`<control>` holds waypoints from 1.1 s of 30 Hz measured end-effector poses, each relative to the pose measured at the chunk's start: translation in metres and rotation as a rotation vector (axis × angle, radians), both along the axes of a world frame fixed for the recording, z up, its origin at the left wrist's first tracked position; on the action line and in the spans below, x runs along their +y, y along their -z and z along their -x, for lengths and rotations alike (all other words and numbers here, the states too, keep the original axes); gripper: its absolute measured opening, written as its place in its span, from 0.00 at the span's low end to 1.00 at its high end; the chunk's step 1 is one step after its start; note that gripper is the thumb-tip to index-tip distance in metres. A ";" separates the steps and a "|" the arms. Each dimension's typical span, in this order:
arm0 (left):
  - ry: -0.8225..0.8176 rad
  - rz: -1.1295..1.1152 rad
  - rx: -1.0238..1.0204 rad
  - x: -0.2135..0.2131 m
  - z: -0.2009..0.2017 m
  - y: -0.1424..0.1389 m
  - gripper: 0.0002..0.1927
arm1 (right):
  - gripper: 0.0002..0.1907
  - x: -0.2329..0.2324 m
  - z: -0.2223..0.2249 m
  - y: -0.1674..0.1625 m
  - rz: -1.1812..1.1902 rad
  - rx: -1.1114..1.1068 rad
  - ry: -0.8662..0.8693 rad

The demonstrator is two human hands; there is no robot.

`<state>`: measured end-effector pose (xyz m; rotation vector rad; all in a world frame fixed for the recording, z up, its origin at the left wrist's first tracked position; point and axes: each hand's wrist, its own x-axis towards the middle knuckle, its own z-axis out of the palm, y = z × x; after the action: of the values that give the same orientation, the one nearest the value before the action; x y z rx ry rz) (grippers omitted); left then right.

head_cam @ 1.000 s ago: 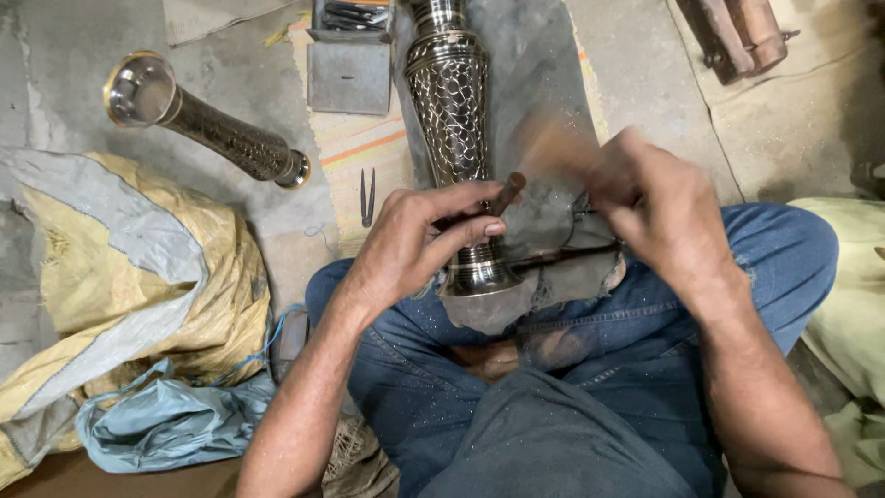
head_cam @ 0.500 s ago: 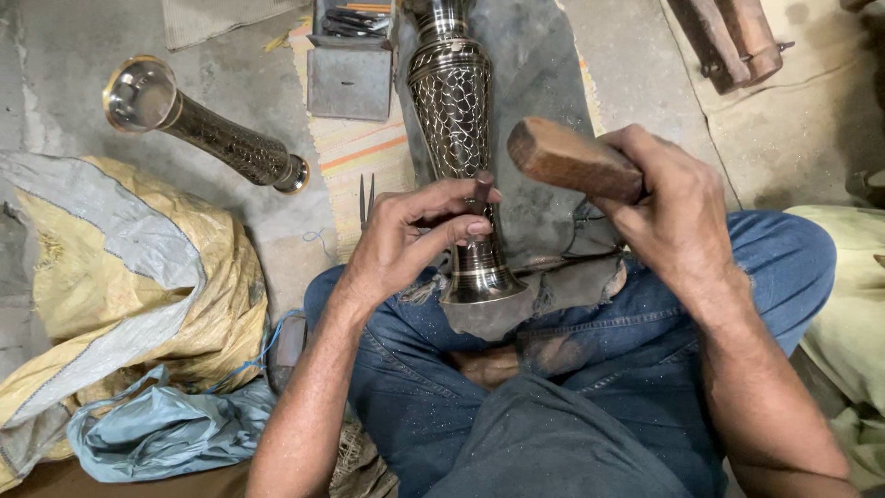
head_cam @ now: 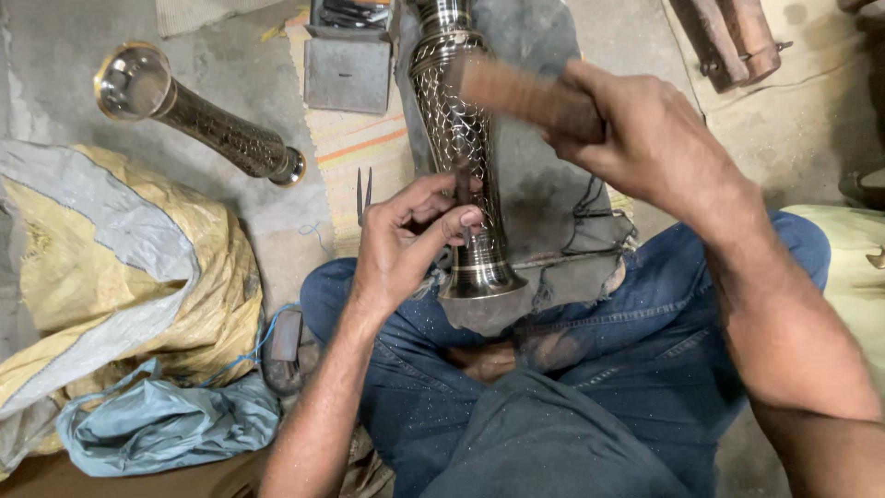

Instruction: The person sits on the floor and uses a hammer and chisel to engrave intricate patterns onto a silver-colored metal vase. The person repeatedly strikes the chisel against the vase surface to create decorative designs.

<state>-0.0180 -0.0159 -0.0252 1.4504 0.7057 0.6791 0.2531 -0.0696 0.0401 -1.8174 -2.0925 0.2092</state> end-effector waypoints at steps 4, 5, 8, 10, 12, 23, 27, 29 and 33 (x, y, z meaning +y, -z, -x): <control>-0.030 -0.009 -0.025 -0.002 -0.001 0.003 0.18 | 0.17 0.010 0.000 -0.006 -0.017 -0.042 -0.041; -0.036 -0.001 -0.028 -0.002 -0.001 0.003 0.17 | 0.16 0.008 0.001 -0.007 -0.003 0.031 -0.019; -0.002 -0.077 0.013 -0.001 0.001 0.004 0.17 | 0.19 -0.001 0.001 -0.005 -0.016 -0.203 -0.026; 0.041 -0.139 0.022 0.001 0.004 0.003 0.17 | 0.18 -0.009 0.002 -0.003 -0.038 0.075 0.009; 0.080 -0.178 -0.005 0.003 0.006 0.001 0.18 | 0.16 -0.017 0.005 -0.002 -0.089 0.100 0.006; 0.197 -0.367 0.079 0.007 0.012 -0.008 0.18 | 0.17 -0.053 0.015 0.007 -0.072 0.305 0.246; 0.084 -0.368 0.041 0.005 0.016 0.000 0.17 | 0.10 -0.055 0.023 0.021 -0.138 -0.082 0.152; -0.119 -0.220 -0.164 0.003 0.017 0.005 0.13 | 0.13 -0.069 0.040 0.028 -0.031 0.307 0.134; -0.350 -0.124 -0.178 0.006 0.016 0.011 0.16 | 0.27 -0.097 0.077 0.048 -0.119 0.135 -0.013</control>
<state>-0.0342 -0.0101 -0.0360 1.3697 0.7967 1.1259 0.1762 -0.1664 -0.0074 -1.6733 -1.9809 0.1999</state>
